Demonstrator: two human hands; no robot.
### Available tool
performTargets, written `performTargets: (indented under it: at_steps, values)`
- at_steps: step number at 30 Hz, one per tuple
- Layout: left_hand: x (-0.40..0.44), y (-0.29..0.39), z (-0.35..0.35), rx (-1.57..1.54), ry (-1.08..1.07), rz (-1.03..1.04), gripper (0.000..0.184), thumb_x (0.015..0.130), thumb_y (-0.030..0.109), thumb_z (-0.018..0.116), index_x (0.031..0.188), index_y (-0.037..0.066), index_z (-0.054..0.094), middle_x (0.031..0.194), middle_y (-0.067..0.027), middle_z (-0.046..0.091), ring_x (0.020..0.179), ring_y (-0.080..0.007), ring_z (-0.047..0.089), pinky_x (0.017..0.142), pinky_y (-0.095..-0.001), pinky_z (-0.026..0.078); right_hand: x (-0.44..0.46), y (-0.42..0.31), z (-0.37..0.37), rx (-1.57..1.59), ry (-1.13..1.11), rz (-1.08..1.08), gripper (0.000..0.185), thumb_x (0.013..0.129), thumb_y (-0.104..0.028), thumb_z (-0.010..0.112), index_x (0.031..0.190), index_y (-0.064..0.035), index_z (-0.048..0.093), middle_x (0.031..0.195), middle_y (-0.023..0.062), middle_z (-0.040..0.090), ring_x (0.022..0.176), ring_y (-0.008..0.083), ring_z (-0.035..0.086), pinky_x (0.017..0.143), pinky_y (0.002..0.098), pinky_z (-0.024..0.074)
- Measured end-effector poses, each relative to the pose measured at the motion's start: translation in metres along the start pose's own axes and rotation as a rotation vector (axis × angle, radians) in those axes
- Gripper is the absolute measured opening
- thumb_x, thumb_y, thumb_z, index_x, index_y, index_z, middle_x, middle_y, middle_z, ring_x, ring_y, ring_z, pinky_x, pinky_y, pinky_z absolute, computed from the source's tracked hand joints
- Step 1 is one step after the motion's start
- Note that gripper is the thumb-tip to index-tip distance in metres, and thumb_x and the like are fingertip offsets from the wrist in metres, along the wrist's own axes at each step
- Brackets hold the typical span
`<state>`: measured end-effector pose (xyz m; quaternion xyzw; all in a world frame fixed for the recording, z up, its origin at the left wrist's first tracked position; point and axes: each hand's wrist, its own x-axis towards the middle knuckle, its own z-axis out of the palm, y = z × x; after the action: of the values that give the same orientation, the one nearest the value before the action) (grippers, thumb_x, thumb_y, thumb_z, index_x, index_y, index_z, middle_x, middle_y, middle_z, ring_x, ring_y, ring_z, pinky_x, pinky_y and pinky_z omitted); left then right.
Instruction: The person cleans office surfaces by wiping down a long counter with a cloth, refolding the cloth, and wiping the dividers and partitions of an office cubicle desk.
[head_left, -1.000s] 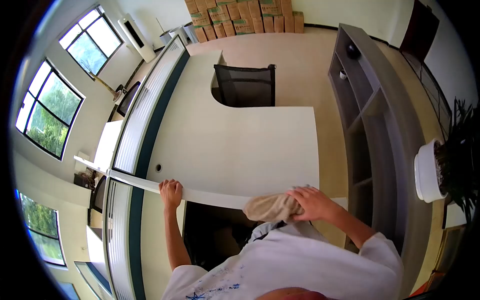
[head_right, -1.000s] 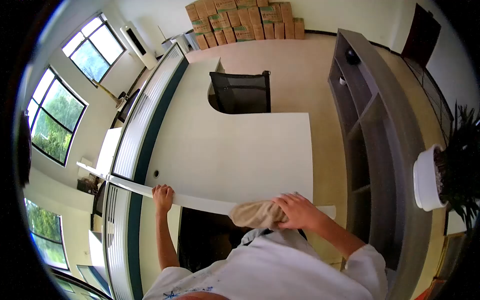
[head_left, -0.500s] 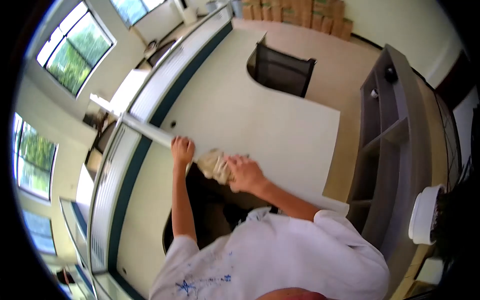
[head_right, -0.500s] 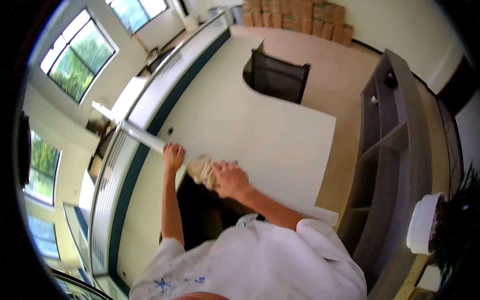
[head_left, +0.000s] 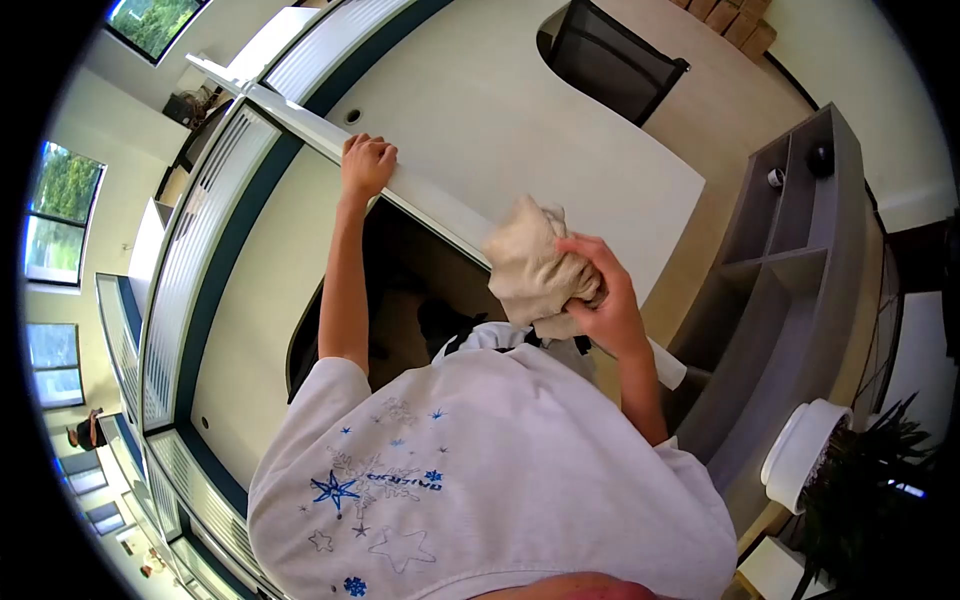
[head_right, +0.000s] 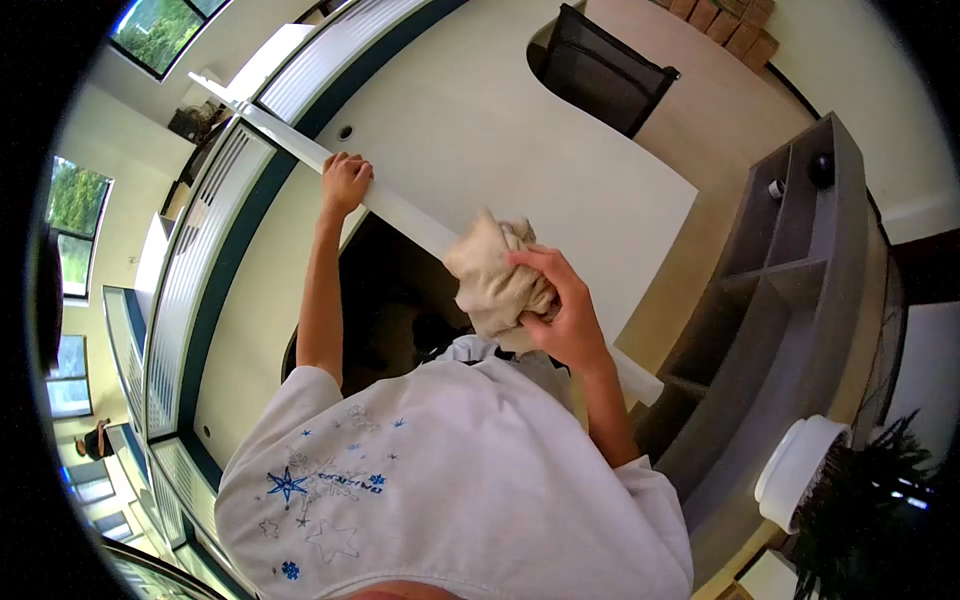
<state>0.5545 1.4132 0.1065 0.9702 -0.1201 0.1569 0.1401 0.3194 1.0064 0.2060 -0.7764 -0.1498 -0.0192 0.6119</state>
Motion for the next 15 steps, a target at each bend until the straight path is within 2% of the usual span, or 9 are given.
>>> performTargets:
  at_steps: [3,4,7,8,11,15]
  values:
    - [-0.003,0.0,-0.002,-0.01,-0.014,0.013,0.037,0.092,0.028,0.05,0.075,0.006,0.075,0.084,-0.0085,0.072,0.1,-0.0293,0.064,0.111,-0.0438,0.04,0.01,-0.022,-0.007,0.182,-0.02,-0.101,0.072,0.068,0.013,0.063,0.137,-0.0059,0.063,0.137,0.0122,0.063,0.131,0.0273,0.06,0.113,0.0338,0.043]
    - [-0.002,0.001,-0.004,-0.014,-0.013,0.016,0.037,0.092,0.028,0.05,0.074,0.006,0.074,0.084,-0.0087,0.072,0.099,-0.0295,0.064,0.111,-0.0438,0.04,0.014,-0.029,-0.008,0.363,-0.062,-0.112,0.079,0.063,0.011,0.064,0.14,-0.003,0.061,0.141,0.0112,0.061,0.136,0.025,0.056,0.117,0.034,0.0396]
    - [-0.005,0.0,-0.004,0.005,-0.021,0.043,0.037,0.092,0.028,0.049,0.076,0.006,0.073,0.086,-0.0087,0.072,0.1,-0.0295,0.063,0.111,-0.0436,0.039,0.022,-0.04,-0.007,0.872,-0.06,-0.018,0.08,0.064,0.007,0.064,0.144,-0.0022,0.059,0.146,0.0104,0.057,0.136,0.0238,0.055,0.118,0.0349,0.0413]
    - [-0.005,0.001,-0.005,0.007,-0.021,0.05,0.037,0.092,0.028,0.049,0.076,0.005,0.073,0.086,-0.0086,0.072,0.1,-0.0295,0.063,0.111,-0.0436,0.039,0.028,-0.049,-0.004,0.966,-0.033,0.059,0.076,0.07,0.005,0.063,0.146,-0.0032,0.058,0.145,0.0088,0.059,0.135,0.0221,0.055,0.117,0.0341,0.0427]
    - [-0.004,0.002,-0.009,0.018,-0.035,0.047,0.035,0.093,0.027,0.049,0.078,0.006,0.073,0.088,-0.0083,0.072,0.1,-0.0294,0.063,0.111,-0.0439,0.039,0.041,-0.024,-0.007,0.781,-0.026,0.283,0.07,0.078,0.006,0.061,0.146,-0.0054,0.059,0.143,0.0082,0.061,0.131,0.0205,0.058,0.115,0.0319,0.0438]
    - [-0.004,0.002,-0.007,0.004,-0.016,0.039,0.034,0.093,0.026,0.05,0.078,0.006,0.073,0.087,-0.0078,0.072,0.1,-0.0292,0.063,0.111,-0.0443,0.039,0.029,0.08,-0.008,0.18,-0.06,0.418,0.058,0.085,0.006,0.063,0.141,-0.0069,0.065,0.134,0.009,0.065,0.125,0.0196,0.061,0.11,0.0321,0.0465]
